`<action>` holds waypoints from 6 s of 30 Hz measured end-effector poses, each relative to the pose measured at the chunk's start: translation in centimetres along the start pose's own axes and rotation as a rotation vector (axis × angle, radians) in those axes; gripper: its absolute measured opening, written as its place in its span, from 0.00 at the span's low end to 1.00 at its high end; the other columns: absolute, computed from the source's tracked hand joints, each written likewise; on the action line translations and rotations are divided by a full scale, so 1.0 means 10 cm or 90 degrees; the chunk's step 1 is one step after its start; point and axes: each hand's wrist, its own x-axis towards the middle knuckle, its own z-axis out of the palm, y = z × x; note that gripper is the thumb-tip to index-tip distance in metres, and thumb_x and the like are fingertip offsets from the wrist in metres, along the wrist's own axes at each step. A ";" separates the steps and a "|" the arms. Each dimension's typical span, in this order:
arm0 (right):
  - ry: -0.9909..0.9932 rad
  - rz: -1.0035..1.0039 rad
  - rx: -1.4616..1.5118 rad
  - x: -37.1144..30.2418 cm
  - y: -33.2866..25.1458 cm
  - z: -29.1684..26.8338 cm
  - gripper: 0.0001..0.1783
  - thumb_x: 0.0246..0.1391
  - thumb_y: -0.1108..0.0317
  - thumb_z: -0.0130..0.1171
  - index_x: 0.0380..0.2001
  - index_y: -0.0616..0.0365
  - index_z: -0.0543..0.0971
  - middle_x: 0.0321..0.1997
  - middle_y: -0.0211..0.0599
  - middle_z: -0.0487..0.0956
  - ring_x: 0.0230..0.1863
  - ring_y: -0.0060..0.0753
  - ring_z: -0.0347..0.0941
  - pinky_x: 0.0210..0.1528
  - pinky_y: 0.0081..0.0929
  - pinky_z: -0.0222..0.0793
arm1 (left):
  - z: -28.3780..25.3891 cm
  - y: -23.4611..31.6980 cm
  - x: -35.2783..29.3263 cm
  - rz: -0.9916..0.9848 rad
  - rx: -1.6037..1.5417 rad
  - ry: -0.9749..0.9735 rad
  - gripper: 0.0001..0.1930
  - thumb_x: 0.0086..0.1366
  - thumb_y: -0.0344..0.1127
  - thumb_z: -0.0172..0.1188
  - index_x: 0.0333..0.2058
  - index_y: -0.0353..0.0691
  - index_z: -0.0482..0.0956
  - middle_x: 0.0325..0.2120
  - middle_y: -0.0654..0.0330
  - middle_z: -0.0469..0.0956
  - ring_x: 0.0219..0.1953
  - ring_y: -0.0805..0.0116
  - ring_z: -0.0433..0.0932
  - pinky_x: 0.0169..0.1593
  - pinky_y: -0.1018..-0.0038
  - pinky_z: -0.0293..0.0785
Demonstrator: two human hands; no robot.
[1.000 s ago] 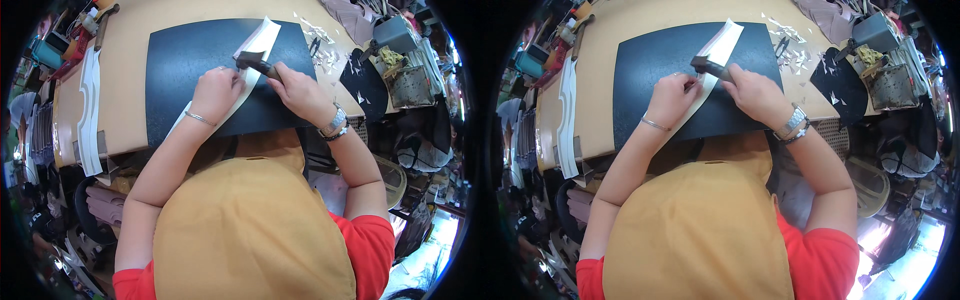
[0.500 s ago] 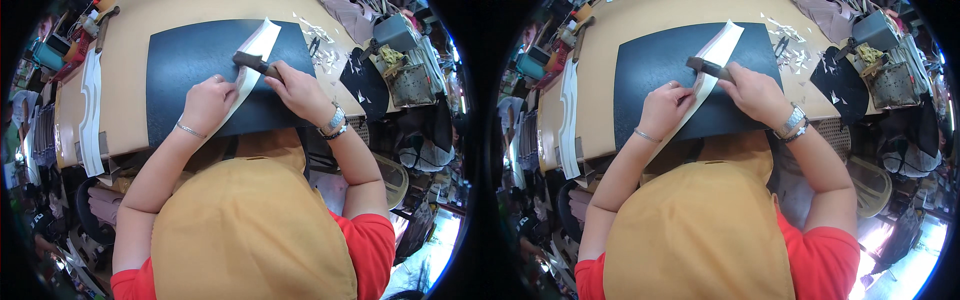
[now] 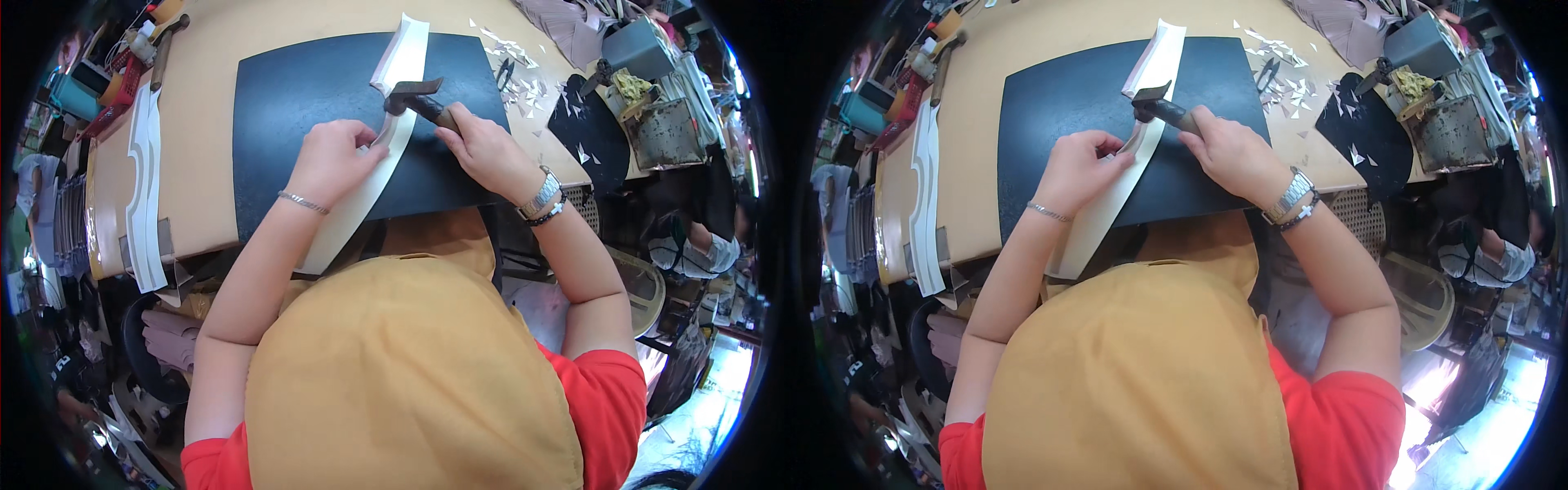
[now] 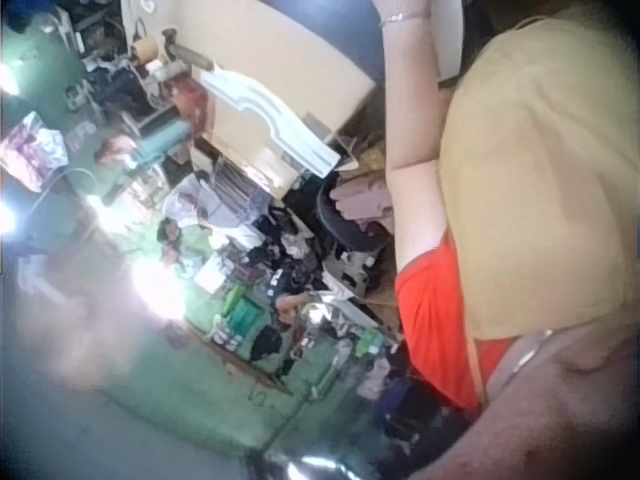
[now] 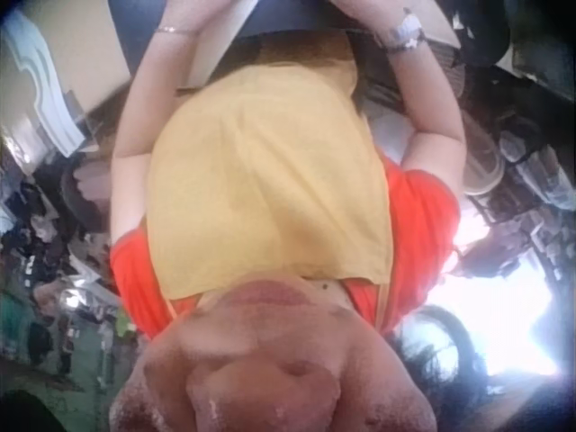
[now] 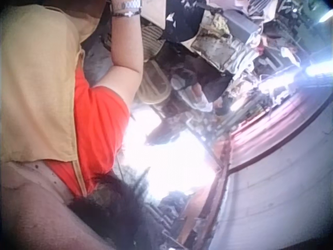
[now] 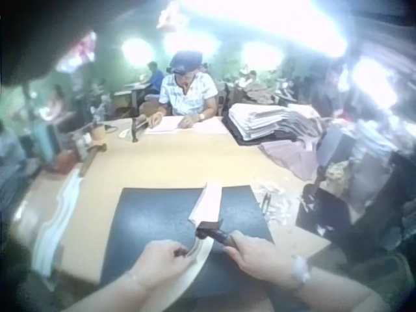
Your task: The person trims the edges of a white leather component using a small blade and then hammers the folded edges on a work surface.
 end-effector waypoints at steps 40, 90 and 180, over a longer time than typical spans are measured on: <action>-0.001 0.032 0.012 -0.18 -0.09 0.03 0.16 0.71 0.56 0.55 0.43 0.59 0.68 0.30 0.57 0.80 0.34 0.66 0.79 0.36 0.56 0.74 | 0.14 -0.10 0.07 0.188 0.088 0.133 0.16 0.61 0.42 0.71 0.42 0.36 0.89 0.34 0.52 0.86 0.35 0.58 0.87 0.43 0.67 0.82; -0.004 -0.005 0.023 -0.24 -0.33 -0.08 0.17 0.70 0.55 0.55 0.42 0.59 0.68 0.32 0.54 0.81 0.37 0.65 0.80 0.37 0.56 0.75 | 0.12 -0.14 -0.05 0.231 0.194 0.100 0.08 0.64 0.37 0.66 0.40 0.46 0.89 0.36 0.60 0.84 0.38 0.56 0.83 0.45 0.63 0.81; -0.003 0.059 0.068 0.02 -0.32 0.00 0.20 0.72 0.51 0.52 0.40 0.61 0.70 0.32 0.58 0.81 0.38 0.66 0.79 0.41 0.57 0.73 | -0.22 -0.37 0.09 0.083 -0.063 0.058 0.23 0.59 0.37 0.75 0.52 0.36 0.85 0.37 0.58 0.84 0.38 0.69 0.80 0.46 0.72 0.78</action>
